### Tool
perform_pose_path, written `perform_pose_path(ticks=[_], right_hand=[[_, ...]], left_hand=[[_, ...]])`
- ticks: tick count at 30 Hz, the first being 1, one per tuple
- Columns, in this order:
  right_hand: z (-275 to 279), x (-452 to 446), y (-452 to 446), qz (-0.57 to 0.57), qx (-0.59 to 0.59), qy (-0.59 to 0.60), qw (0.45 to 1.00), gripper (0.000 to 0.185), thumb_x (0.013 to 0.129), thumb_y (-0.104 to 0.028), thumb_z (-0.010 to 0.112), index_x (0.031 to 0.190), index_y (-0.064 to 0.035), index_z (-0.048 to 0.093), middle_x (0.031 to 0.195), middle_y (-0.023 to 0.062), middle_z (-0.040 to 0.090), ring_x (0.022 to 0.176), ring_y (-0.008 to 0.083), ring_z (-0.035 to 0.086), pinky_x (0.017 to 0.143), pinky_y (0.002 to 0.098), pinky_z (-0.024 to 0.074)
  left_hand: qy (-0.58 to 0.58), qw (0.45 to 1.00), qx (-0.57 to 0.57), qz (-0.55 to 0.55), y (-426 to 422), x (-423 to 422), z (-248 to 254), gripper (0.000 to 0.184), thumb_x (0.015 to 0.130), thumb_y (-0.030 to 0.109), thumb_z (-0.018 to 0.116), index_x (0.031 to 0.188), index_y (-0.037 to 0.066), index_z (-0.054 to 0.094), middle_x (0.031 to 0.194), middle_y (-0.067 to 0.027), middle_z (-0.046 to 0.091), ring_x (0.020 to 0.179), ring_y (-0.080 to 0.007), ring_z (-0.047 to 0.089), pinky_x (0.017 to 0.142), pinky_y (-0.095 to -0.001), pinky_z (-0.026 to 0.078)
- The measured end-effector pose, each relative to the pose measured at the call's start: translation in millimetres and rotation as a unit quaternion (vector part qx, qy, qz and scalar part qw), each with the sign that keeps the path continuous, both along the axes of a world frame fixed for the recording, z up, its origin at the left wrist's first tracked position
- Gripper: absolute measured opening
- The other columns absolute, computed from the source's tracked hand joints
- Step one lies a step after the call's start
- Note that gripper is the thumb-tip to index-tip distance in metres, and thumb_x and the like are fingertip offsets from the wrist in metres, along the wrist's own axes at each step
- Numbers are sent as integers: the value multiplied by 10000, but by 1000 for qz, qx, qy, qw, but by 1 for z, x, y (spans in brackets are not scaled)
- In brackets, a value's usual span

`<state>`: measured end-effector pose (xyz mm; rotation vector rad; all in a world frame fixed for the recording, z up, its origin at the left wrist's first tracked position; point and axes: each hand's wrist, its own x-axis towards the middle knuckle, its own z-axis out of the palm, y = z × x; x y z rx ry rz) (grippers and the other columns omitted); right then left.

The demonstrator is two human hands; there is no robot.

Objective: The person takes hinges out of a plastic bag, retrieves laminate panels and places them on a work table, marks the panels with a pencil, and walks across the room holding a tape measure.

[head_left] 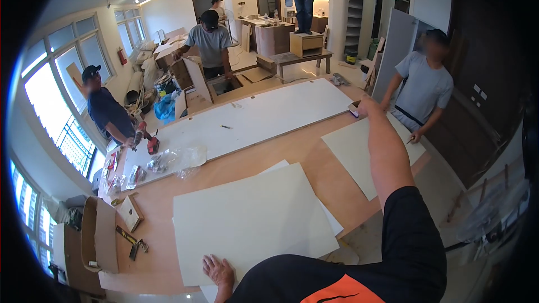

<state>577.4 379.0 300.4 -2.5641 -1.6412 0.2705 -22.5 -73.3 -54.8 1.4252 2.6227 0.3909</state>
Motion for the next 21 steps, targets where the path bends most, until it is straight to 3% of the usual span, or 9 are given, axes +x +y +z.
perform_pose_path(ticks=[4,7,10,13,15,17,18,19,21], right_hand=[[-14,6,7,0,34,-7,999,693,776,-136,720,1397,-9,440,1378,209,566,1289,345,546,1062,427,468],[-15,4,0,26,-10,-64,998,704,865,-268,668,1463,-11,400,1338,193,607,1231,295,600,1024,411,478],[-54,17,17,41,40,-79,995,650,874,-294,652,1407,14,441,1298,210,627,1196,312,617,998,411,489],[-59,0,11,31,-32,97,994,790,778,-176,770,1429,27,370,1273,227,631,977,334,693,837,437,561],[-116,4,38,131,-31,80,988,761,788,-221,772,1394,50,399,1204,245,657,820,363,701,743,464,560],[-163,-21,25,189,-51,46,980,784,803,-294,764,1411,50,407,1273,266,617,1003,395,675,884,457,538],[-202,-33,9,196,34,71,977,811,814,-346,745,1442,38,402,1349,286,559,1204,421,579,1038,444,458],[-224,-58,-18,182,19,109,977,846,822,-349,746,1478,28,366,1436,292,477,1355,397,453,1132,434,371],[-282,-92,-73,176,-6,136,975,873,855,-398,703,1508,7,289,1462,276,452,1350,389,456,1113,452,390]], left_hand=[[-2,1000,7,-3,1,2,5,663,941,347,524,1457,-50,396,1572,-252,286,1487,-391,189,1200,-523,126],[-4,1000,16,-4,0,4,9,656,942,343,523,1451,-53,404,1571,-253,290,1486,-392,192,1199,-523,127],[5,1000,20,-5,-1,3,4,645,943,341,522,1443,-52,415,1570,-254,293,1484,-392,198,1197,-522,131],[10,1000,18,-3,0,3,5,637,944,342,528,1442,-42,423,1568,-253,296,1483,-390,204,1196,-525,136],[9,1000,22,-2,1,3,6,633,942,343,536,1441,-32,429,1567,-253,300,1482,-388,208,1195,-527,139],[7,1000,30,1,0,2,4,628,940,343,545,1439,-22,436,1565,-252,303,1481,-387,211,1194,-530,141],[8,999,34,0,0,2,2,626,939,344,549,1436,-21,440,1564,-252,306,1479,-388,216,1193,-533,144],[9,999,37,1,1,2,1,624,938,345,553,1433,-19,443,1562,-251,309,1477,-389,221,1192,-536,147],[10,999,45,-1,-1,0,0,624,935,351,561,1429,-15,449,1559,-251,315,1471,-391,233,1189,-541,155]])
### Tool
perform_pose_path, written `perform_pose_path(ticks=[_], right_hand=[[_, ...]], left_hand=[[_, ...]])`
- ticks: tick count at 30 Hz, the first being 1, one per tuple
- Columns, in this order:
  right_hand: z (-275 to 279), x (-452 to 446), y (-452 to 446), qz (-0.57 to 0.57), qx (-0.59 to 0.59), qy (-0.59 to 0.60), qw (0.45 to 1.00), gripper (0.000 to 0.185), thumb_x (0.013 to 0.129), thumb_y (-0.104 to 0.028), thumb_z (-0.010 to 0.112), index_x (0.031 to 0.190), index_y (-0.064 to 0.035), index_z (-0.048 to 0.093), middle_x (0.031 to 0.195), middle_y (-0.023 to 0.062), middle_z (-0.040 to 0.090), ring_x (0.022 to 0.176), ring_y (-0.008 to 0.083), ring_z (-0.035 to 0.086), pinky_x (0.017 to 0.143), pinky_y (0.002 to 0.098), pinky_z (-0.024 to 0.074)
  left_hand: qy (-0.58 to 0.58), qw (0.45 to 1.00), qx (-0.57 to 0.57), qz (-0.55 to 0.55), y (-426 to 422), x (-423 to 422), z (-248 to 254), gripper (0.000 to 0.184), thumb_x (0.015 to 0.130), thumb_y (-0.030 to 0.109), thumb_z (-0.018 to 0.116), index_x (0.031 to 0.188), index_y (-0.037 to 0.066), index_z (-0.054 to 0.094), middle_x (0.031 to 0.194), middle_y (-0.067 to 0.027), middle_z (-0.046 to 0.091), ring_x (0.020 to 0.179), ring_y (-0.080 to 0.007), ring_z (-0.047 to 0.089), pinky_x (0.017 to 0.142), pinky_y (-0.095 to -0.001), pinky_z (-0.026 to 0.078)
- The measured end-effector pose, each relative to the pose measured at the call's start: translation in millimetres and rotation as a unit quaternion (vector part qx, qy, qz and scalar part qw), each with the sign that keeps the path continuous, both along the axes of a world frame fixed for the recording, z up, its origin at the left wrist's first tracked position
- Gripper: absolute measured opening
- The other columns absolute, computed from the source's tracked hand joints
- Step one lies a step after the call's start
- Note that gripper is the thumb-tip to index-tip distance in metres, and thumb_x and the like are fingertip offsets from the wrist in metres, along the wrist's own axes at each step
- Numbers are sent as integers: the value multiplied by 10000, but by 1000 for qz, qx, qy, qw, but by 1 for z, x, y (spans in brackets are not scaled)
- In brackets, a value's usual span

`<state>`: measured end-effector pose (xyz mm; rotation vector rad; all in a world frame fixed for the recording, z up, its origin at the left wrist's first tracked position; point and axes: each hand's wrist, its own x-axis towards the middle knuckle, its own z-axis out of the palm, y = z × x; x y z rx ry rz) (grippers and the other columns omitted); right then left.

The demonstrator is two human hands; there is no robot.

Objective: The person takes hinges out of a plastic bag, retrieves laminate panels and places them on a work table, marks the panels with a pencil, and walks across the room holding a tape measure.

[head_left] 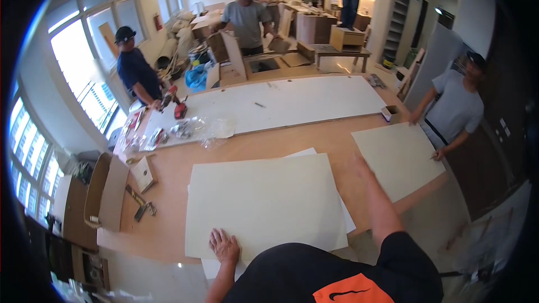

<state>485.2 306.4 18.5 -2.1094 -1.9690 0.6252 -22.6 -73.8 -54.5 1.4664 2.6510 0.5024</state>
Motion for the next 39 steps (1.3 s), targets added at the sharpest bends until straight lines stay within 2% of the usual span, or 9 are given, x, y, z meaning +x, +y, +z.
perform_pose_path(ticks=[2,4,10,16,25,32,34,35,39], right_hand=[[-52,-30,-53,-28,-55,-52,997,939,884,-455,645,1565,-33,154,1459,259,458,1310,388,500,1070,478,429],[-97,-38,-93,-28,-116,-24,993,953,873,-491,642,1563,-29,174,1571,223,313,1447,371,325,1161,457,320],[-105,-69,-166,-77,-79,-39,993,975,843,-465,686,1549,2,201,1600,218,249,1496,369,196,1198,446,255],[-105,-60,-165,-8,-29,13,999,900,807,-384,725,1475,72,331,1521,297,348,1432,405,324,1187,441,279],[-101,-60,-149,-29,-31,20,999,876,763,-339,737,1435,99,383,1395,332,477,1315,438,464,1116,439,376],[-68,-50,-130,-128,55,152,978,587,750,-290,706,1238,21,608,1141,249,673,1102,388,630,981,463,480],[-133,-25,-100,-175,148,125,965,400,801,-240,703,1113,8,657,995,147,717,936,269,677,840,394,529],[-175,-10,-79,-181,177,190,949,365,781,-241,699,1049,6,679,925,115,722,841,239,677,771,373,534],[-52,-36,-103,-252,153,180,939,327,774,-284,678,999,-53,730,960,160,732,922,317,698,831,412,536]], left_hand=[[-2,1000,7,-8,-1,-4,0,628,932,361,569,1426,-8,453,1556,-251,320,1463,-395,249,1186,-546,164],[-18,1000,4,-14,-4,-20,-7,642,927,388,578,1433,13,455,1551,-249,329,1453,-399,268,1178,-557,183],[26,984,-63,163,-28,-95,5,892,827,620,653,1438,3,447,1525,-278,347,1438,-408,287,1168,-535,224],[-69,973,-107,194,-36,-146,11,921,762,663,705,1307,-55,516,1382,-241,487,1311,-405,426,1089,-450,368],[-87,964,-77,240,-55,-109,-10,735,779,510,757,1197,-62,560,1288,-264,533,1249,-427,465,1056,-482,396],[-67,973,-88,203,-93,-92,-29,639,825,499,678,1072,-89,637,1150,-314,620,1126,-441,568,995,-484,441],[-142,957,-122,221,-85,-89,9,668,849,572,595,949,-80,699,1090,-323,650,1113,-450,584,986,-516,438],[-58,968,-84,230,-86,-90,1,557,859,471,650,983,-70,700,1028,-275,686,995,-393,649,882,-492,492],[-401,888,87,208,-88,-105,4,289,861,217,717,920,-62,677,796,-94,665,695,-189,603,624,-354,484]])
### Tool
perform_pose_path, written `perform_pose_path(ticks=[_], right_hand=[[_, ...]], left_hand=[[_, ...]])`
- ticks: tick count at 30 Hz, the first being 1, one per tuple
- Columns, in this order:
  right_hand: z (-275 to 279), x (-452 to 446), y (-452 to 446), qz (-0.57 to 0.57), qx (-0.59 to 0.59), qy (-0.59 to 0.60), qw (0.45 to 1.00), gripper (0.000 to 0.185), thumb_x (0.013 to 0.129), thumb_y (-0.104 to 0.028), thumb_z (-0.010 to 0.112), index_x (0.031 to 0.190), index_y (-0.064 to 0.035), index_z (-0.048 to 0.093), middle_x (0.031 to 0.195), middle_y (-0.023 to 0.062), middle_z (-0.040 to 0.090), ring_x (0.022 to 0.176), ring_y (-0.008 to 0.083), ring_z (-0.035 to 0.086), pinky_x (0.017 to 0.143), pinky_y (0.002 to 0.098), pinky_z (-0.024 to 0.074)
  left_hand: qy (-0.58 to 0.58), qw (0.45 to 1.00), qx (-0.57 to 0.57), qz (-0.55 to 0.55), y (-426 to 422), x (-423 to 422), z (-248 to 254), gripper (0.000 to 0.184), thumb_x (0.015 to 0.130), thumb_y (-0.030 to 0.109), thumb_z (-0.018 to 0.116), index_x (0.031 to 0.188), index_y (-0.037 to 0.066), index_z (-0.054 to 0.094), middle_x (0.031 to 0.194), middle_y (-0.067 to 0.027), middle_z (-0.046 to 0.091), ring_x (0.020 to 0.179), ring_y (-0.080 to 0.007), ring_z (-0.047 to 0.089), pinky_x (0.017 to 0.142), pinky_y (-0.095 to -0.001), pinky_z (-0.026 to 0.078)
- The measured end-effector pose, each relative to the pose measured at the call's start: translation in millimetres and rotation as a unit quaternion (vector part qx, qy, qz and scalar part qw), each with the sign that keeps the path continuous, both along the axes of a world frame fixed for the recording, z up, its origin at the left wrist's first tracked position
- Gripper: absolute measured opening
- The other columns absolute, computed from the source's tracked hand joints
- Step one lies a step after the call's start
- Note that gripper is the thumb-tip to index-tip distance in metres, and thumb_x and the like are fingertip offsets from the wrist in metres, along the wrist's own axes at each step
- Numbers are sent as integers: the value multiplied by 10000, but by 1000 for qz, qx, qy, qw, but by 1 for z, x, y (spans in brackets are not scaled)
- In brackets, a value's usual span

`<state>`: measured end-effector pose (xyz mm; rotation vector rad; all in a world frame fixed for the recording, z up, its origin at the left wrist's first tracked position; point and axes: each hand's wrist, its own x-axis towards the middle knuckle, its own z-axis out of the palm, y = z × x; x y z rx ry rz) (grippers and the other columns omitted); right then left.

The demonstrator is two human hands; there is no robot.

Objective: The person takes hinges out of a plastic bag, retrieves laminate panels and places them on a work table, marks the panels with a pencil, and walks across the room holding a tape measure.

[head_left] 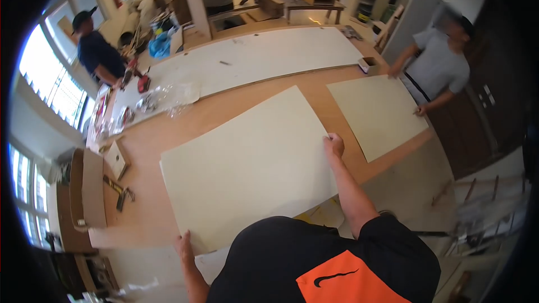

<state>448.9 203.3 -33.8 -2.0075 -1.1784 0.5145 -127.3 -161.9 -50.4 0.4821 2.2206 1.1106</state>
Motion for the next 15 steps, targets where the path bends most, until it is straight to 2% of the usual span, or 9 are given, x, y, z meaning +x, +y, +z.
perform_pose_path(ticks=[2,5,8,10,12,13,15], right_hand=[[24,-3,-1,-9,26,3,1000,300,788,-267,677,988,-50,735,959,155,734,916,313,702,831,401,536],[36,17,9,-69,96,-11,993,231,830,-215,686,953,-26,732,855,109,730,824,228,693,786,355,532],[50,63,13,-103,161,-16,981,237,827,-224,689,950,-28,741,834,105,733,807,236,697,784,353,534],[77,92,2,-82,113,-2,990,356,836,-264,669,1107,-36,705,1038,169,720,976,307,687,871,393,527],[84,116,-10,-42,50,-121,990,485,835,-291,672,1257,-55,626,1253,183,626,1154,319,605,949,439,490],[87,119,-16,-17,18,-181,983,559,834,-304,673,1332,-65,587,1361,190,579,1243,325,564,988,462,472],[83,107,-36,-54,-162,-282,944,798,825,-365,696,1514,-119,376,1570,179,330,1440,368,322,1089,566,362]], left_hand=[[-23,999,42,-14,15,13,16,235,870,190,707,871,-40,660,765,-69,641,666,-156,572,592,-332,466],[-52,995,90,-3,39,44,34,176,883,139,683,804,-6,626,729,-41,613,625,-116,526,545,-305,428],[-61,991,117,-15,66,64,32,191,883,109,666,737,26,574,685,-3,565,594,-84,463,507,-290,372],[-86,985,149,-32,84,84,37,205,880,104,664,720,38,554,669,4,547,586,-81,446,501,-289,357],[-65,988,135,-48,92,95,29,223,872,89,658,688,59,535,652,15,528,586,-69,429,500,-282,343],[-48,994,80,-61,93,93,17,249,847,129,686,660,28,555,653,-16,545,581,-97,450,514,-317,379],[-30,993,-48,-99,92,98,-17,294,832,222,696,687,-17,607,688,-103,610,609,-193,541,581,-381,441]])
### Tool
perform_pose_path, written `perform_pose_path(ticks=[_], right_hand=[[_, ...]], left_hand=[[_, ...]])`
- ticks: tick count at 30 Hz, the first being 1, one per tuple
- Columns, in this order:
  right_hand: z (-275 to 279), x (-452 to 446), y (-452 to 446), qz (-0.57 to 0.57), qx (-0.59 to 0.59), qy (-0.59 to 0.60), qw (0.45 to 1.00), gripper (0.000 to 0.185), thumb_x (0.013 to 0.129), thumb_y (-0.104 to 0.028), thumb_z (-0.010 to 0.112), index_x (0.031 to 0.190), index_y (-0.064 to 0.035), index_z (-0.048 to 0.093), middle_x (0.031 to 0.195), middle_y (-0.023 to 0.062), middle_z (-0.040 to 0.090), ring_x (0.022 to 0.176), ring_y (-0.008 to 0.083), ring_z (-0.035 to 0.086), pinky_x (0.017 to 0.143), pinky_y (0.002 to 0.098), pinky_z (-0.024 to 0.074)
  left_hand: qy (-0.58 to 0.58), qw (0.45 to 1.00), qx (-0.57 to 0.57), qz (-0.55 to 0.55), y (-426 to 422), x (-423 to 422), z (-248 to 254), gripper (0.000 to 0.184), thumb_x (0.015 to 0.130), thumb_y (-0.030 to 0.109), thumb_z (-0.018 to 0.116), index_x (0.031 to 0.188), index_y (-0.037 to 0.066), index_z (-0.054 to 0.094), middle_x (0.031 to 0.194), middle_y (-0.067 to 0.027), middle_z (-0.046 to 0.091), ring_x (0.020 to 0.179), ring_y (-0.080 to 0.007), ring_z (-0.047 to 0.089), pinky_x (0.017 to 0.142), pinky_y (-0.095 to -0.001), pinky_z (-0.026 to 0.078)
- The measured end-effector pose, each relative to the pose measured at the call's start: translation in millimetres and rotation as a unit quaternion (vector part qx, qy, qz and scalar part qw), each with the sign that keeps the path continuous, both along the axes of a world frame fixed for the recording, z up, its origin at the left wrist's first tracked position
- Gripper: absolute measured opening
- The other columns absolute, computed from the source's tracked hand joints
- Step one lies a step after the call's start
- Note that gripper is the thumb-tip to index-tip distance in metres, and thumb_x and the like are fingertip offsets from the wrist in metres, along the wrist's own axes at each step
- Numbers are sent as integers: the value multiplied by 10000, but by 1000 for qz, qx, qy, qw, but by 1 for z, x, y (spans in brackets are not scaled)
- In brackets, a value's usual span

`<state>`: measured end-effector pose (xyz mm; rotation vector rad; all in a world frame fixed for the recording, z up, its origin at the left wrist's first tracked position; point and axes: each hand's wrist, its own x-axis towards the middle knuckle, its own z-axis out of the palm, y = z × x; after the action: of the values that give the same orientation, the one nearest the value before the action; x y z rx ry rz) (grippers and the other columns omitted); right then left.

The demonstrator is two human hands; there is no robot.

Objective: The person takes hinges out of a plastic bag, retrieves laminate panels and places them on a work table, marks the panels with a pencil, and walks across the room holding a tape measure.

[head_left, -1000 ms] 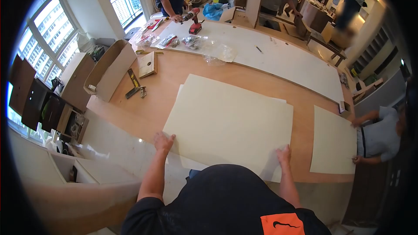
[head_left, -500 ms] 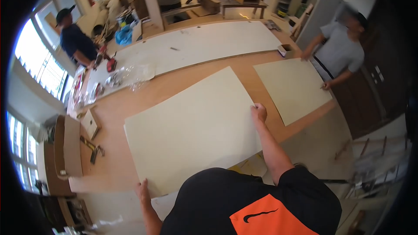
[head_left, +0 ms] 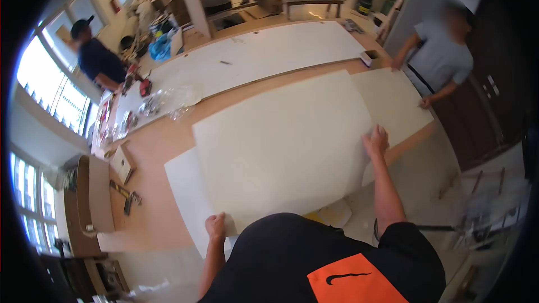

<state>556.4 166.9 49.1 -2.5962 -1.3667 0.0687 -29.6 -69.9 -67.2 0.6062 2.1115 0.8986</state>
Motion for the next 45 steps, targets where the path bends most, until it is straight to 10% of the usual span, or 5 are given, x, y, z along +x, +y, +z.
perform_pose_path(ticks=[7,19,26,34,45], right_hand=[[-96,-32,-103,-202,-54,169,963,960,829,-377,718,1551,-15,200,1591,274,199,1493,404,159,1146,615,280],[-143,-55,-155,-408,100,631,652,463,878,-170,740,1274,-8,566,1257,155,619,1131,356,607,926,590,488],[-168,-23,-170,-368,104,608,696,436,962,-264,643,1327,-44,548,1324,119,597,1223,333,559,1003,543,464],[-172,-20,-180,-251,208,789,522,651,1050,-531,296,1488,-59,388,1520,89,447,1393,310,412,1170,470,316],[12,-97,-193,-215,299,730,576,640,1062,-531,249,1491,-77,388,1552,89,400,1422,334,367,1185,512,289]], left_hand=[[129,973,-136,-137,5,6,17,555,821,473,623,867,-74,705,926,-321,669,953,-467,637,866,-509,483],[478,866,-123,75,-61,-27,12,473,813,419,724,943,-25,629,1008,-241,657,993,-432,624,856,-508,494],[57,955,-194,215,-106,-84,18,609,810,485,752,1072,-57,655,1133,-258,662,978,-419,666,834,-511,530],[-365,912,42,181,-122,-110,-5,621,877,471,725,1116,-99,659,1060,-175,682,843,-277,676,760,-399,547],[-185,967,-11,175,-209,-143,-6,495,926,433,684,801,-46,683,726,-48,617,602,-136,536,520,-329,447]])
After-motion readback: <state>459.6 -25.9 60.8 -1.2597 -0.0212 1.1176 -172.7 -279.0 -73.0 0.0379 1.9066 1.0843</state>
